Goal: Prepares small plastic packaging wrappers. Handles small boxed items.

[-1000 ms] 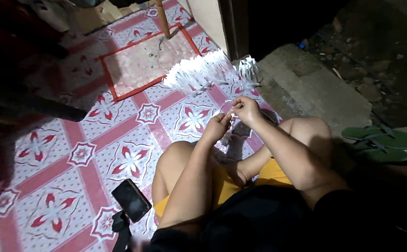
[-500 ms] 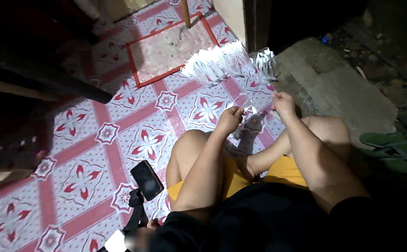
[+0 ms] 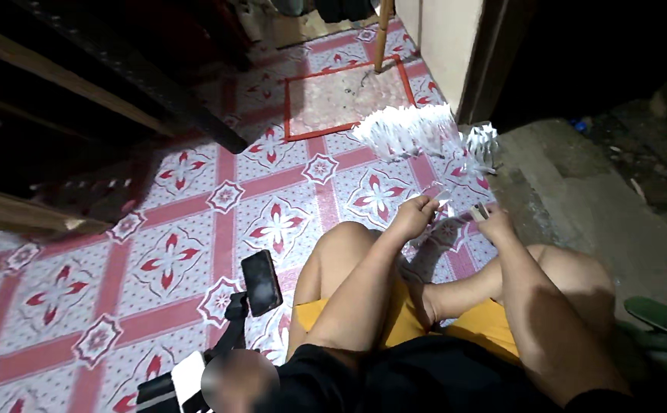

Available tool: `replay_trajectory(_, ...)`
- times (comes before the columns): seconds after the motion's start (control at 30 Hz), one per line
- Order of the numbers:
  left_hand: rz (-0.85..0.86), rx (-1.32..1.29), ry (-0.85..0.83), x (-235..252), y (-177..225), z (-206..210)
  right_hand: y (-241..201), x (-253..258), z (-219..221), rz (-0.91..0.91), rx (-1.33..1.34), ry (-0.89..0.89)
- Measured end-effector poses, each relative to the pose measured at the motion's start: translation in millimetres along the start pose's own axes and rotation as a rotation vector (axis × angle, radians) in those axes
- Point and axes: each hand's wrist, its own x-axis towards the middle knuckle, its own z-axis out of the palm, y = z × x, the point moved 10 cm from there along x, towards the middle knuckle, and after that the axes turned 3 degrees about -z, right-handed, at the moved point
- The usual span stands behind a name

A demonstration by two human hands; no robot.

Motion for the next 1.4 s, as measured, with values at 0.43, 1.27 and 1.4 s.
replay_trajectory(0.43,0.286,0.103,0.127,0,27,6,-106,-30,-3,-0.178,1.044,-0.411)
replay_trajectory(1.27,0.378,0.457,0.030,-17,53,15,-116,-39,-31,-0.292,0.905,-0.325)
replay_trajectory(1.4,0.397,0.450,0.041,-18,53,15,-114,-37,-31,-0.326,0.919,-0.305)
